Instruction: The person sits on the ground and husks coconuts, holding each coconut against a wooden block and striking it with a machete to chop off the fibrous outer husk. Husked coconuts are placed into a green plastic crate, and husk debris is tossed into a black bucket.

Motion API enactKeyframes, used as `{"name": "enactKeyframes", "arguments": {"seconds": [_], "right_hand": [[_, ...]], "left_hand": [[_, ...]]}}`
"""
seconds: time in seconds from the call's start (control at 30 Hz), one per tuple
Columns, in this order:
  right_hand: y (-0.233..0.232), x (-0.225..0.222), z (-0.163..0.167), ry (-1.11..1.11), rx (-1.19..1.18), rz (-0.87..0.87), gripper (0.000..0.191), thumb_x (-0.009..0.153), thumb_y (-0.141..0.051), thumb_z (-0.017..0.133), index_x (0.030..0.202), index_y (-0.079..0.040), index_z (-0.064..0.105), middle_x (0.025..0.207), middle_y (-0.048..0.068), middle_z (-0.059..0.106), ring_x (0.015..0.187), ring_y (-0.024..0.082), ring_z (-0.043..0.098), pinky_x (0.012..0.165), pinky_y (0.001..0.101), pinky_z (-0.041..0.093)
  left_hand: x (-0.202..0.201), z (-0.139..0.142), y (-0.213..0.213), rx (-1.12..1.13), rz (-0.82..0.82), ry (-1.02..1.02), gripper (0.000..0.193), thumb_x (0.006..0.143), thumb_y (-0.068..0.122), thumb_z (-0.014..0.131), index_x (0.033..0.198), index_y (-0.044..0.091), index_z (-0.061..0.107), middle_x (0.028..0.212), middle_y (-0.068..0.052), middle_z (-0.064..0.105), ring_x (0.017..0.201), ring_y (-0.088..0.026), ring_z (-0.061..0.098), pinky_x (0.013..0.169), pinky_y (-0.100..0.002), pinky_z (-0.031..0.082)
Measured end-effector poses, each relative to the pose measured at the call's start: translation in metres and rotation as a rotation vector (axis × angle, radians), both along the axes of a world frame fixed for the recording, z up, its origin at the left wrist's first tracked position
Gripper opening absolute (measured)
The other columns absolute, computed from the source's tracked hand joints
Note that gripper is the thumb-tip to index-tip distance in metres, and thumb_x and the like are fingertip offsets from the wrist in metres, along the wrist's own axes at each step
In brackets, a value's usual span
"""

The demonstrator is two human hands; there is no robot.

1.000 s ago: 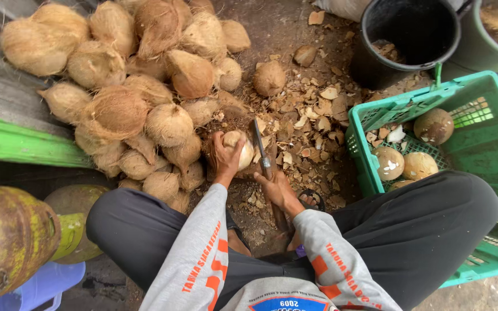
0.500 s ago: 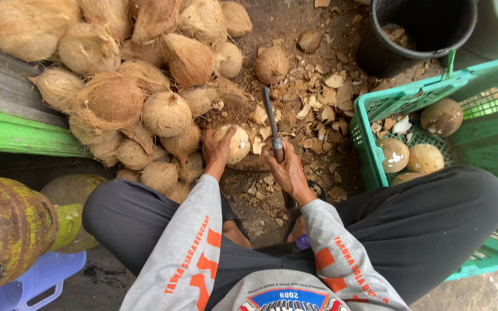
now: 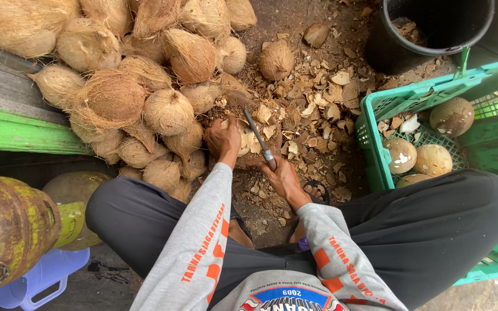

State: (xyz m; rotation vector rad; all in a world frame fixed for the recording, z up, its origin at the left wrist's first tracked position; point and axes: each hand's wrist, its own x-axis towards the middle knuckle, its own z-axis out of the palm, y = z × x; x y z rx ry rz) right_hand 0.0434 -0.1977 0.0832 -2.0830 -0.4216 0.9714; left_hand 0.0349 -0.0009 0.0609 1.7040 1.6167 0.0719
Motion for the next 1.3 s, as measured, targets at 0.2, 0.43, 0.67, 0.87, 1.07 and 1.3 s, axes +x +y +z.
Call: {"name": "enactKeyframes", "arguments": {"seconds": [0.2, 0.43, 0.67, 0.87, 1.07, 1.3], "right_hand": [[-0.003, 0.003, 0.002, -0.126, 0.202, -0.111, 0.029, 0.100, -0.033, 0.066, 0.088, -0.007, 0.065, 0.061, 0.004, 0.049, 0.053, 0.013, 0.043, 0.054, 0.0368, 0.041], [-0.002, 0.001, -0.032, 0.141, 0.012, -0.046, 0.021, 0.100, -0.027, 0.059, 0.089, -0.010, 0.066, 0.067, 0.002, 0.057, 0.054, 0.014, 0.051, 0.055, 0.0370, 0.051], [-0.015, 0.011, -0.042, 0.086, -0.039, 0.073, 0.023, 0.097, -0.032, 0.067, 0.083, -0.014, 0.063, 0.065, 0.003, 0.056, 0.055, 0.016, 0.051, 0.056, 0.0387, 0.046], [-0.018, 0.034, -0.050, 0.141, -0.021, 0.157, 0.034, 0.094, -0.034, 0.072, 0.075, -0.011, 0.056, 0.062, 0.000, 0.053, 0.054, 0.015, 0.051, 0.054, 0.0369, 0.047], [-0.023, 0.034, -0.057, 0.175, 0.017, 0.152, 0.034, 0.093, -0.029, 0.072, 0.071, -0.010, 0.053, 0.062, 0.000, 0.053, 0.054, 0.015, 0.051, 0.053, 0.0350, 0.046], [-0.019, 0.025, -0.030, 0.305, -0.018, -0.075, 0.031, 0.094, -0.031, 0.073, 0.082, -0.019, 0.047, 0.065, -0.002, 0.050, 0.054, 0.014, 0.047, 0.052, 0.0347, 0.045]], "left_hand": [[-0.001, -0.006, -0.007, 0.018, -0.036, 0.018, 0.050, 0.093, 0.056, 0.064, 0.121, 0.014, 0.066, 0.116, -0.009, 0.059, 0.103, -0.026, 0.058, 0.088, -0.041, 0.046], [-0.002, -0.027, -0.013, 0.191, -0.128, 0.001, 0.054, 0.090, 0.052, 0.067, 0.126, 0.012, 0.063, 0.128, -0.012, 0.059, 0.117, -0.031, 0.054, 0.094, -0.048, 0.045], [-0.023, -0.049, -0.001, 0.169, -0.199, -0.097, 0.052, 0.092, 0.054, 0.063, 0.124, 0.013, 0.066, 0.134, -0.014, 0.060, 0.121, -0.031, 0.057, 0.103, -0.049, 0.042], [-0.029, -0.067, 0.016, 0.228, -0.282, -0.156, 0.062, 0.090, 0.066, 0.058, 0.126, 0.015, 0.066, 0.126, -0.016, 0.063, 0.117, -0.032, 0.060, 0.099, -0.050, 0.046], [-0.035, -0.070, 0.021, 0.184, -0.318, -0.237, 0.070, 0.085, 0.071, 0.054, 0.124, 0.015, 0.067, 0.128, -0.014, 0.061, 0.117, -0.032, 0.060, 0.097, -0.050, 0.047], [-0.025, -0.051, 0.019, 0.203, -0.453, -0.143, 0.079, 0.083, 0.071, 0.062, 0.134, 0.011, 0.059, 0.130, -0.018, 0.054, 0.117, -0.035, 0.053, 0.095, -0.052, 0.043]]}}
